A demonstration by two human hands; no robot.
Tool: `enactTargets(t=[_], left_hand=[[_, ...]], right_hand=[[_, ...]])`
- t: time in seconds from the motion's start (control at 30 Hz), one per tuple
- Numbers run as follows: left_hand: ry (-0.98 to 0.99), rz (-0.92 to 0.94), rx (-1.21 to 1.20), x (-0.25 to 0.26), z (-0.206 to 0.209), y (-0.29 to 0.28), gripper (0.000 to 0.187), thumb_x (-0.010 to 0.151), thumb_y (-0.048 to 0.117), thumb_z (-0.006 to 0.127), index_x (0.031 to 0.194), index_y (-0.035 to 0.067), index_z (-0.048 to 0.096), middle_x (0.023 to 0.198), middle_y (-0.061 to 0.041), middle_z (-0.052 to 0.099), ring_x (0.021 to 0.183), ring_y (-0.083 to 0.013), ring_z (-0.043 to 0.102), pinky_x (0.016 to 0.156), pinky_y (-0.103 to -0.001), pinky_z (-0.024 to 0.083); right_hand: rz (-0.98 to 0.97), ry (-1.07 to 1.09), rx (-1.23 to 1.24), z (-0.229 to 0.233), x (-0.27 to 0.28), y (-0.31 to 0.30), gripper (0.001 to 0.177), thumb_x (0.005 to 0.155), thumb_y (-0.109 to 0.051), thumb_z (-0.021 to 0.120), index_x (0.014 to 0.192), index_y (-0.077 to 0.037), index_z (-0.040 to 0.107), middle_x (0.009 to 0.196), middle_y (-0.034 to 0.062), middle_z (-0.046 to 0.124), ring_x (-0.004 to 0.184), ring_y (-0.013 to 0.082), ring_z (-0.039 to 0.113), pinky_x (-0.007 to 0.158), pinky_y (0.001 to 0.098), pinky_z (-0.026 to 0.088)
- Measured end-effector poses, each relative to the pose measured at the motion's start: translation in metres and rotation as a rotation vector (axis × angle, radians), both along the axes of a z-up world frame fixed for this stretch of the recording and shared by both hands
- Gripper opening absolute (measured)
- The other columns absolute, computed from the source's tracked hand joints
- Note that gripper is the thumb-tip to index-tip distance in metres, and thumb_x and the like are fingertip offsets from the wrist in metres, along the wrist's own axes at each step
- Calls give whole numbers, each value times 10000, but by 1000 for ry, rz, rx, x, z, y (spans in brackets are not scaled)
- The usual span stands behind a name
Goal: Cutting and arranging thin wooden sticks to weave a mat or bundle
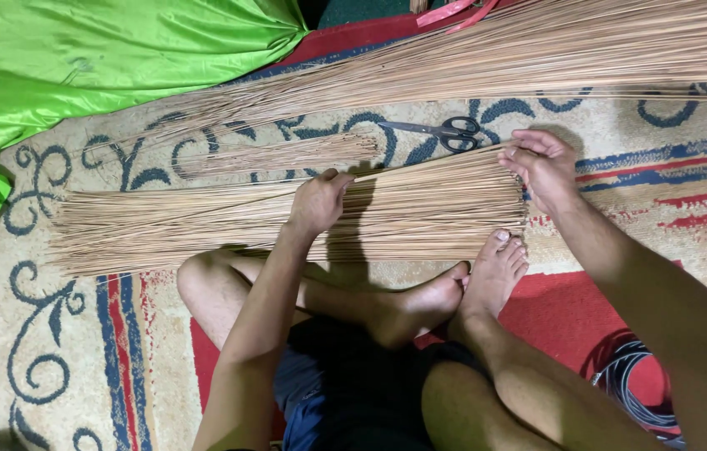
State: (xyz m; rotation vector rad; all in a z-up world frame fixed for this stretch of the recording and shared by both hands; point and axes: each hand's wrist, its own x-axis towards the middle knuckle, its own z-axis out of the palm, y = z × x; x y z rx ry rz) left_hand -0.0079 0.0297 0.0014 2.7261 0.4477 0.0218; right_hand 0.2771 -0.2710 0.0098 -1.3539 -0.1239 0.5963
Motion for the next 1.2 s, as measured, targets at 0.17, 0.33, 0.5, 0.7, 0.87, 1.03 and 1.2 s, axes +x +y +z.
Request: enactTargets(t=[0.17, 0.33, 0.5, 0.7, 0.87, 1.03, 1.2], left_hand=[[68, 11, -2, 5, 6, 3, 256, 970, 141, 567, 1166, 261, 679, 971, -77, 666, 875, -378, 748, 765, -510, 621], [118, -9, -27, 10, 9, 9, 260, 962, 149, 571, 1178, 258, 665, 1004, -95, 668, 907, -403, 744, 799, -529, 623], [84, -42, -55, 13, 17, 13, 246, 974, 146, 548, 1173, 229, 666, 984, -108, 673, 898, -405, 737, 769, -523, 625], [54, -59, -44, 15, 17, 12, 202, 971, 137, 551, 1126, 182, 672, 961, -122, 678, 885, -401, 739, 749, -514, 622], [55, -41, -43, 16, 6, 9, 179, 971, 110, 541, 1072, 158, 680, 932, -99, 681, 860, -375, 747, 742, -489, 621], [52, -7, -14, 15, -5, 5, 155, 959, 128, 544, 1007, 182, 681, 905, -69, 676, 831, -349, 749, 719, -472, 621], [143, 19, 29, 16, -3, -11, 181, 941, 125, 536, 1025, 210, 673, 977, -25, 685, 857, -319, 757, 745, -458, 633]], right_hand=[[-94, 68, 63, -1, -7, 5, 365, 845, 109, 750, 1188, -3, 695, 938, 104, 674, 830, 245, 780, 816, 348, 741], [-155, 82, 64, -2, -12, 11, 371, 864, 91, 745, 1213, -28, 700, 939, 82, 671, 835, 205, 783, 841, 319, 746], [-244, 103, 46, -6, -11, 12, 331, 870, 64, 767, 1189, -19, 732, 894, 100, 679, 791, 201, 789, 824, 308, 750], [-274, 85, 9, -4, -12, 14, 316, 867, 49, 781, 1173, -22, 744, 909, 126, 689, 792, 192, 790, 828, 317, 750], [-276, 71, -12, -9, -9, 13, 332, 858, 32, 785, 1182, -23, 738, 924, 125, 691, 788, 170, 781, 808, 282, 745], [-219, -87, -154, -9, -5, 10, 364, 851, -40, 834, 1202, -87, 746, 1015, 133, 712, 866, 170, 769, 809, 271, 706], [-54, -1171, -289, -10, 6, 15, 376, 859, 76, 818, 1223, 31, 735, 1174, 156, 613, 1111, 374, 594, 1003, 440, 468]])
